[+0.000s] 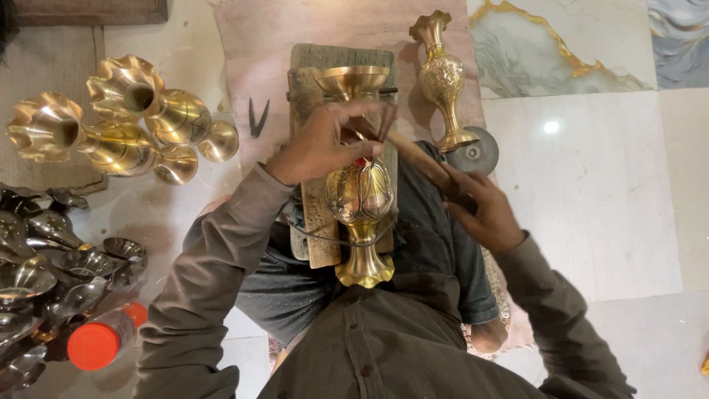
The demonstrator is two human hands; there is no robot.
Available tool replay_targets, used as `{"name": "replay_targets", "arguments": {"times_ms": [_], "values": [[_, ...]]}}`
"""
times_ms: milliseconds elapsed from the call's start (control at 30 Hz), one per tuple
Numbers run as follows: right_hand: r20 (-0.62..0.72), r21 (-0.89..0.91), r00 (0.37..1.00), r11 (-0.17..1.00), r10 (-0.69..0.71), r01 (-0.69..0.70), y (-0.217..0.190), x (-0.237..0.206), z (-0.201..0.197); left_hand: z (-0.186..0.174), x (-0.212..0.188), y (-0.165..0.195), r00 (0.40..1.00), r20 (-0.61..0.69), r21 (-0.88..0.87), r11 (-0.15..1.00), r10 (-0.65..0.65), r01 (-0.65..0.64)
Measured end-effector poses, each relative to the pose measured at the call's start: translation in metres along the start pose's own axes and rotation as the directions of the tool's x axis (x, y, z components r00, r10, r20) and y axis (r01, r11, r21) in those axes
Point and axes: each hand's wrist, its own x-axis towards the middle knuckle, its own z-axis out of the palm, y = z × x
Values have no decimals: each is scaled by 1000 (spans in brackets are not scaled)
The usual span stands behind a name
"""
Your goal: The person sits cross-legged on the floor with a brass vase held against a wooden support on their lap. They hold a chisel against the vase surface and strike it with a wooden mallet, working around the body of the vase to carve a decorative pattern, repositioning the chisel repeatedly as the engraved lines accumulate.
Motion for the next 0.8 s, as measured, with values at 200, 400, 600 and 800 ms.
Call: {"name": "replay_targets", "arguments": {"times_ms": [200, 400, 600, 800], "values": [[-33, 22, 999, 1000, -16, 17, -3, -14, 13, -1, 10, 11, 982, 144, 139, 985, -121, 101], [-41, -75, 997, 996, -59, 56, -1, -8, 2, -2, 11, 16, 975, 156, 156, 979, -155, 131], [-27, -231, 1000, 973, 8, -14, 10, -1, -15, 0, 12, 14, 976, 158, 169, 978, -149, 122], [-255, 25, 963, 995, -83, 93, 12, -2, -26, 3, 17, 14, 976, 200, 170, 984, -81, 47]]}}
